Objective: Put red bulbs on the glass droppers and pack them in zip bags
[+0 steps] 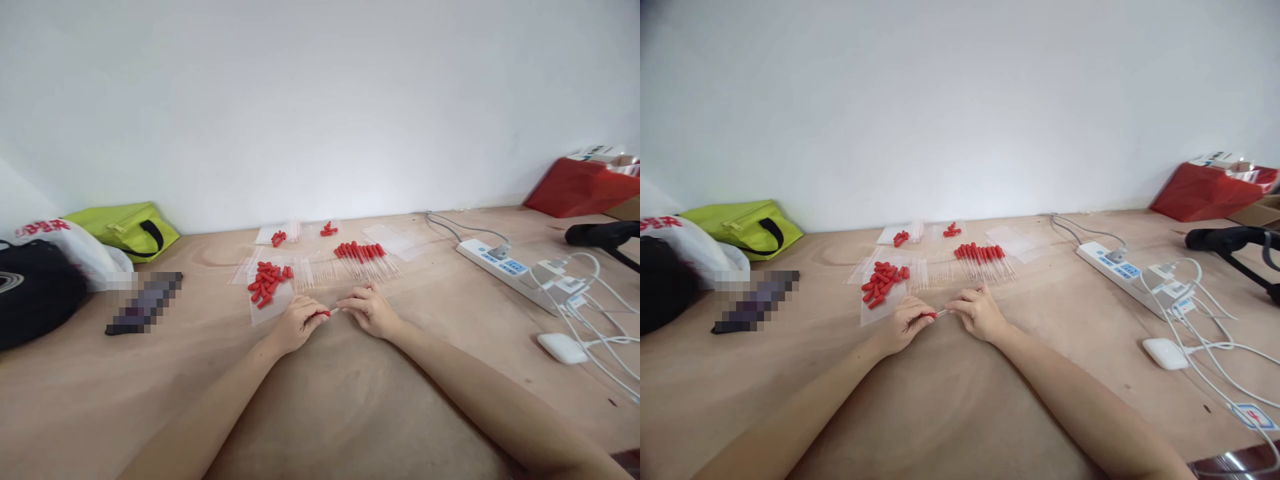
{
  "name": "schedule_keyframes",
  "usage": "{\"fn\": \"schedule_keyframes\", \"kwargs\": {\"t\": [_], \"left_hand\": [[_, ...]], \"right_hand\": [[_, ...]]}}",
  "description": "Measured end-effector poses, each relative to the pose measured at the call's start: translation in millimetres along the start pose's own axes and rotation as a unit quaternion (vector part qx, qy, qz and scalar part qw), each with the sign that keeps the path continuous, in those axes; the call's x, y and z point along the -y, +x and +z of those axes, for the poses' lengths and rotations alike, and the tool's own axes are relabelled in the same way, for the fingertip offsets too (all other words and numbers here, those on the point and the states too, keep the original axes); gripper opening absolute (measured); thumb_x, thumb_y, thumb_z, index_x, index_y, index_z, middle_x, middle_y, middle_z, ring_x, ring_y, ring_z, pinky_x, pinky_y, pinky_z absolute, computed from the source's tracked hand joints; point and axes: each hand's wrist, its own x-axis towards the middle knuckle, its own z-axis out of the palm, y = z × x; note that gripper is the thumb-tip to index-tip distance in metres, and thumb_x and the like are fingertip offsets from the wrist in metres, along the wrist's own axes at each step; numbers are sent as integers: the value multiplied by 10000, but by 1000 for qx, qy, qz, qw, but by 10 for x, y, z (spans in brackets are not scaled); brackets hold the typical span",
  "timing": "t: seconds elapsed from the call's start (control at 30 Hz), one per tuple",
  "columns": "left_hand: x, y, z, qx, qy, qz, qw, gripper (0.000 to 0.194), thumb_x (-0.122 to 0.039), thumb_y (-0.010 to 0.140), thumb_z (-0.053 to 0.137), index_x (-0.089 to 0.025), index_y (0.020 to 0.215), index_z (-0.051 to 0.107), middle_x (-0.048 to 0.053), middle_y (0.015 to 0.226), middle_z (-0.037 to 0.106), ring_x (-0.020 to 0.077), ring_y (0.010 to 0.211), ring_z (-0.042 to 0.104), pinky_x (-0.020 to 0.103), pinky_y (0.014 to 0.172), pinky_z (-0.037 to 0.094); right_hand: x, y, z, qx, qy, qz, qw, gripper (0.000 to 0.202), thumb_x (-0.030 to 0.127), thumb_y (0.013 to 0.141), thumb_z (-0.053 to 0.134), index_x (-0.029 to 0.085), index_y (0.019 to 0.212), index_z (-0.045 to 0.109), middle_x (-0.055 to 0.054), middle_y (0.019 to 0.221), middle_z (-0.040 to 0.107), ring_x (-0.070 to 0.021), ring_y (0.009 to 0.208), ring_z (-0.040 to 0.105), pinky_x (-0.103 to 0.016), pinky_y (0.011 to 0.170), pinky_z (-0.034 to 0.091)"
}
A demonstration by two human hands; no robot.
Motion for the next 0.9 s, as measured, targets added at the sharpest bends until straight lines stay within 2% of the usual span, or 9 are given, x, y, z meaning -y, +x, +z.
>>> {"fn": "schedule_keyframes", "kwargs": {"t": [0.23, 0.47, 0.6, 0.77, 0.9], "left_hand": [[4, -4, 13, -35, 12, 12, 999, 231, -306, 866, 426, -175, 798, 604, 19, 680, 629, 136, 646, 530, 304, 701, 377], [-11, 2, 0, -36, 33, 16, 999, 236, -306, 861, 433, -174, 773, 608, 19, 664, 630, 133, 619, 524, 312, 699, 381], [-5, -1, 9, -39, 38, 18, 998, 228, -300, 855, 441, -171, 752, 598, 20, 653, 620, 133, 621, 519, 309, 697, 388], [13, -20, 33, -33, 46, 43, 997, 176, -274, 838, 462, -168, 766, 583, 24, 682, 623, 131, 633, 526, 330, 754, 390], [30, -34, 50, -32, 44, 38, 998, 170, -286, 836, 457, -181, 776, 575, 27, 711, 637, 133, 634, 542, 345, 789, 389]], "right_hand": [[81, 32, -19, 13, -79, -7, 997, 213, 171, 838, 422, 208, 915, 618, -15, 767, 628, -105, 670, 514, -305, 697, 234], [168, 52, -16, 17, -129, -24, 991, 234, 137, 823, 394, 188, 834, 622, -8, 680, 594, -102, 619, 477, -305, 645, 203], [198, 59, 13, 18, -123, -18, 992, 238, 99, 795, 397, 186, 825, 616, -6, 693, 595, -98, 609, 467, -303, 637, 200], [224, 63, 60, 23, -89, -10, 996, 189, 154, 817, 414, 178, 807, 601, -3, 684, 601, -101, 613, 476, -298, 646, 207], [244, 75, 89, 24, -77, -2, 997, 191, 171, 835, 403, 176, 810, 592, -5, 674, 595, -97, 609, 484, -289, 647, 212]]}}
